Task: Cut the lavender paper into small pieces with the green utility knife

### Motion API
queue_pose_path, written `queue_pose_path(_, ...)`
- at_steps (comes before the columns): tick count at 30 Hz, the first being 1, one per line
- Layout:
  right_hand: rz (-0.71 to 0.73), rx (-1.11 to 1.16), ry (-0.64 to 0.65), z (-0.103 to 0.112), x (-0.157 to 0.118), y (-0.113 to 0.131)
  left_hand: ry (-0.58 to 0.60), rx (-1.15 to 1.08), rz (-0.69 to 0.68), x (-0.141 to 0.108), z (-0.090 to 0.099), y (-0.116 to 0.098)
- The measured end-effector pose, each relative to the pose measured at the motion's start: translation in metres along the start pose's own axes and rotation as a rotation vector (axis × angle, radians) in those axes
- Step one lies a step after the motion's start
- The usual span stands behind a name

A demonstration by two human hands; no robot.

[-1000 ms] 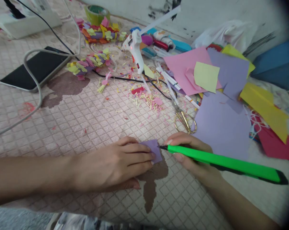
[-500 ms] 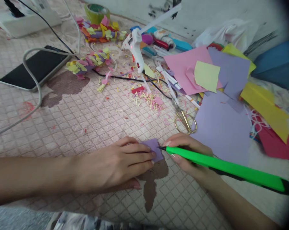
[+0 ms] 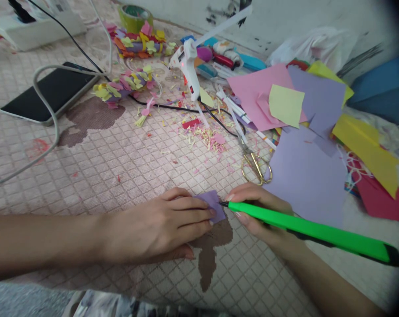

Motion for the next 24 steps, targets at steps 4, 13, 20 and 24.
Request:
queue_pose_path(4, 0.015, 0.005, 0.010, -0.001, 0.001, 0.002, 0.018, -0.016, 0.012, -0.001, 0.000, 0.001)
queue_pose_path(13, 0.007, 0.097, 0.000, 0.002, -0.005, -0.007, 0.013, -0.023, 0.019, 0.000, 0.000, 0.000)
queue_pose_path(20, 0.000, 0.095, -0.011, 0.002, -0.007, -0.010, 0.019, -0.010, 0.015, 0.001, 0.000, 0.000)
queue_pose_path(24, 0.010, 0.039, -0.008, 0.000, -0.002, -0.002, 0.030, -0.010, 0.016, 0.001, -0.001, 0.000)
Point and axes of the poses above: each hand's wrist, its own x-axis towards the middle knuckle, its own z-axis out of the back of the hand, y = z × x, the point moved 5 cm from there along x, towards the middle knuckle, and after that the axes turned 6 degrees about y, right-handed, at the moved point
